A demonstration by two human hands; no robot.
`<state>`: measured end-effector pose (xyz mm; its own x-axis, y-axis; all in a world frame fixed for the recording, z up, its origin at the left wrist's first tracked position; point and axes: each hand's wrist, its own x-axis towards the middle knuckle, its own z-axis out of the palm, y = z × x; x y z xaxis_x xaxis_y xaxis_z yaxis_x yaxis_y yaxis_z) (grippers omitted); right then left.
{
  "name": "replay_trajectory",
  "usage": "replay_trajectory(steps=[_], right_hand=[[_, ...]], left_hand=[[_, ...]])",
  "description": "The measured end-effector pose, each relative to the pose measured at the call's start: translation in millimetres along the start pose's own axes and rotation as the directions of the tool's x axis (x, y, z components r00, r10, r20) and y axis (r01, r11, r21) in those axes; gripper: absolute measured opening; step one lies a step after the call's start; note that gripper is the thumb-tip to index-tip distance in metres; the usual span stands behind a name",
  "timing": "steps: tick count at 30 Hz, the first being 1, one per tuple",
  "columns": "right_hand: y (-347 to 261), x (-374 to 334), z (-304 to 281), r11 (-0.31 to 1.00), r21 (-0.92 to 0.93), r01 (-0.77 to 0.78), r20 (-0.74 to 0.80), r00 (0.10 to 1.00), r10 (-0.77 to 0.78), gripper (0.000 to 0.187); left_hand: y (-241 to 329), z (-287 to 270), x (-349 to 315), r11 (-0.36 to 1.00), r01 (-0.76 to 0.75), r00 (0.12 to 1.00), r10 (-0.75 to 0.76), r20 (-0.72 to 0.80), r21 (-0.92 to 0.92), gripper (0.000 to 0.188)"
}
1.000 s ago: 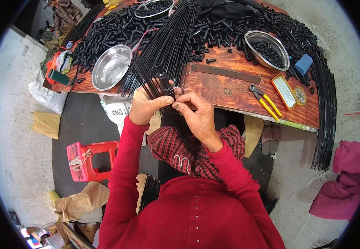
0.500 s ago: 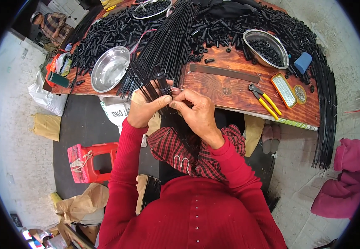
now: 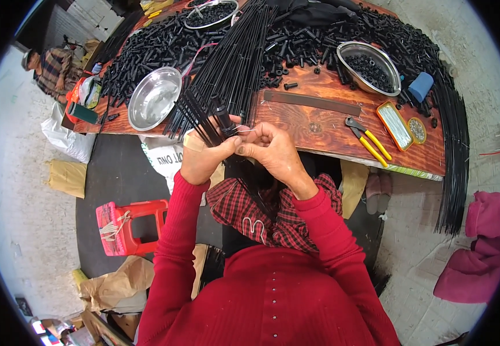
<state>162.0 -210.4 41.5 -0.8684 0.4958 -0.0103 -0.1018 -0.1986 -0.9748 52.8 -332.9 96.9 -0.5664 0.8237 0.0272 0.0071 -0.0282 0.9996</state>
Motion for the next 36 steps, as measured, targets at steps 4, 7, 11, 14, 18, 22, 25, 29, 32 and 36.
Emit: replay_trajectory(steps=[4,7,11,14,18,22,25,29,32,36], right_hand=[[-5.1,0.3,-0.3,0.988,0.129,-0.082,0.054,0.996,0.076,0.026],[-6.3,-0.2,-5.5,0.988,0.102,-0.115,0.106,0.989,0.104,0.026],[-0.5,-4.1,0.2,0.973,0.224,-0.053,0.160,0.987,0.017,0.022],[3.3,-7.4,2.5,0.984,0.176,-0.009,0.154,0.988,-0.018,0.021],[2.5,-8.3,5.5,0.983,0.184,0.018,0.177,0.983,-0.051,0.019],[6.6,-6.9,7.8,0.953,0.300,-0.039,0.207,0.978,-0.025,0.022],[12.4,-4.6,11.1,0.942,0.333,-0.042,0.223,0.974,-0.035,0.027],[4.4,-6.5,20.4,0.930,0.365,-0.050,0.233,0.972,-0.039,0.027],[7.5,-4.4,20.4,0.926,0.370,-0.070,0.253,0.967,-0.028,0.028],[8.5,-6.1,22.6,0.903,0.423,-0.075,0.227,0.974,-0.025,0.024]], left_hand=[[1.5,1.8,-0.5,1.000,0.003,1.000,-0.003,0.012,-0.010,0.031],[-1.0,-0.3,1.4,0.997,0.002,1.000,-0.001,-0.019,0.074,0.036],[0.7,-10.4,-1.2,1.000,0.027,0.998,-0.027,0.060,0.002,0.040],[0.5,-16.5,-2.4,0.999,0.046,0.995,-0.045,0.085,-0.014,0.046],[-6.5,-24.9,-0.5,0.988,0.008,0.995,0.008,0.101,-0.154,0.047],[-15.8,-33.8,-0.2,0.976,0.010,0.985,0.028,0.170,-0.216,0.050],[-17.2,-34.9,0.9,0.966,-0.040,0.978,0.090,0.189,-0.257,0.052],[-16.3,-39.3,-2.3,0.968,-0.057,0.975,0.107,0.195,-0.246,0.054],[-20.4,-42.3,-4.0,0.964,-0.043,0.978,0.094,0.184,-0.262,0.055],[-21.2,-43.6,-6.4,0.963,-0.008,0.987,0.050,0.150,-0.268,0.056]])
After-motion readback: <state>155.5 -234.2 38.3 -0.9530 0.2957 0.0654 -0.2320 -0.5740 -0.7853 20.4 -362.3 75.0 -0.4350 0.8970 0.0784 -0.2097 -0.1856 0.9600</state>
